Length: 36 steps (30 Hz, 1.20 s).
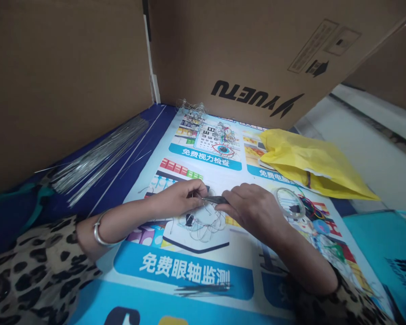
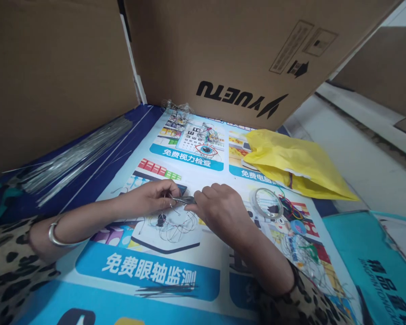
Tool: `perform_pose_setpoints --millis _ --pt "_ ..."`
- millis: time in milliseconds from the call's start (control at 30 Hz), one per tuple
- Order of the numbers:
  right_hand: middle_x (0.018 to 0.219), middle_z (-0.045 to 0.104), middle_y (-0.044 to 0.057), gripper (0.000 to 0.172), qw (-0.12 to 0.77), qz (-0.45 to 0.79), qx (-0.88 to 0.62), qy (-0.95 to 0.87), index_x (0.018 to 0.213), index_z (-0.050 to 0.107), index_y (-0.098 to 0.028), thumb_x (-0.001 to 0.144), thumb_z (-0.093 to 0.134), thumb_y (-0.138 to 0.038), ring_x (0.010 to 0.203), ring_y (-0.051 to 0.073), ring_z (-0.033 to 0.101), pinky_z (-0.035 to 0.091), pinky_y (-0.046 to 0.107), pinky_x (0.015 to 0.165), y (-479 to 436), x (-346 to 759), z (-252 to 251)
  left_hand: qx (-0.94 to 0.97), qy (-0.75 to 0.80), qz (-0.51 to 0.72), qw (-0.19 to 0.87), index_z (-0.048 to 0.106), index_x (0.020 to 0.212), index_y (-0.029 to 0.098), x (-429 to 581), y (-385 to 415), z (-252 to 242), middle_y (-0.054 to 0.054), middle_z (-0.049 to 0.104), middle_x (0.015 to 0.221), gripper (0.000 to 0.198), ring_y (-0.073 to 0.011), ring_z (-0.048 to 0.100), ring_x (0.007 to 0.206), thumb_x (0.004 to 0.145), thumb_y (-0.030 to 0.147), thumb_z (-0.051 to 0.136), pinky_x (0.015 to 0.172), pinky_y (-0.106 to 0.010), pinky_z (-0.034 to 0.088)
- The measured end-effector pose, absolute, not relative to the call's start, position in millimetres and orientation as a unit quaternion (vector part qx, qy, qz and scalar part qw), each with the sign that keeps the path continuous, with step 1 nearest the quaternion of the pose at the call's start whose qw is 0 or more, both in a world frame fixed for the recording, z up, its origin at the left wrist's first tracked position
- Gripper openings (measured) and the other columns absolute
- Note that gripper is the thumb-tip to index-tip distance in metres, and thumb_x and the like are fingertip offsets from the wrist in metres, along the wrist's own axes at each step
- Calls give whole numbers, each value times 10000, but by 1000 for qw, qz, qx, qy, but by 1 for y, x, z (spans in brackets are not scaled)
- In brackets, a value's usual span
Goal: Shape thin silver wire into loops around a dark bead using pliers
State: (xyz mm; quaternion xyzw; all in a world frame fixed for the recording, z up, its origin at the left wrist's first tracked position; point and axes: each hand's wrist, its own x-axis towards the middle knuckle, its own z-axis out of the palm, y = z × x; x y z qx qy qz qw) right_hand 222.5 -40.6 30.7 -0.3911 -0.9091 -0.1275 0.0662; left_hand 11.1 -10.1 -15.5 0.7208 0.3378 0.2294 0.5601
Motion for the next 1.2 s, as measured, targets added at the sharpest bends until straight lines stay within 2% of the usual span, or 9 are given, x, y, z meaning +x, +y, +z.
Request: perform_pose_setpoints --millis 67,167,300,367,500,633,1200 --pt "645 544 13 355 61 -127 -393 -909 707 556 -185 882 405 -454 615 143 422 217 285 584 -40 224 30 760 339 235 502 490 830 179 11 -10 -15 40 485 700 44 -73 437 596 826 222 482 544 -195 379" --pt "664 557 18 351 52 -123 -396 -908 719 560 -186 882 404 -454 634 147 431 216 287 590 -39 226 27 819 324 250 401 528 880 182 9 -10 -13 -9 554 884 68 -122 514 797 820 195 499 720 -270 437" --pt "662 558 15 366 58 -128 -396 -907 718 554 -186 883 391 -469 633 145 429 212 285 588 -37 228 23 863 291 304 278 539 1006 190 5 -10 -10 -64 552 1068 195 -182 487 1038 812 199 543 895 -364 414" --pt "660 557 14 367 61 -129 -395 -907 714 550 -186 878 395 -476 633 143 433 214 284 589 -37 229 22 878 262 327 230 561 992 186 3 -10 -8 -77 558 1067 171 -183 494 1037 823 203 540 882 -355 429" --pt "674 565 14 361 61 -130 -399 -906 724 548 -191 877 396 -481 650 152 449 222 288 594 -37 228 20 896 213 352 169 598 906 177 3 -9 -5 -66 594 953 103 -152 540 900 840 179 519 775 -296 468" --pt "690 575 15 367 66 -126 -399 -906 743 556 -191 883 382 -482 666 153 460 233 285 602 -37 228 18 907 183 358 128 579 906 154 3 -9 -6 -67 624 871 116 -153 561 844 843 125 486 760 -310 476" --pt "705 591 39 355 46 -97 -429 -897 738 585 -176 874 422 -459 678 155 471 246 281 619 -43 225 22 891 278 351 80 567 863 162 3 -14 -6 -33 643 777 126 -125 595 746 871 186 444 672 -244 470"
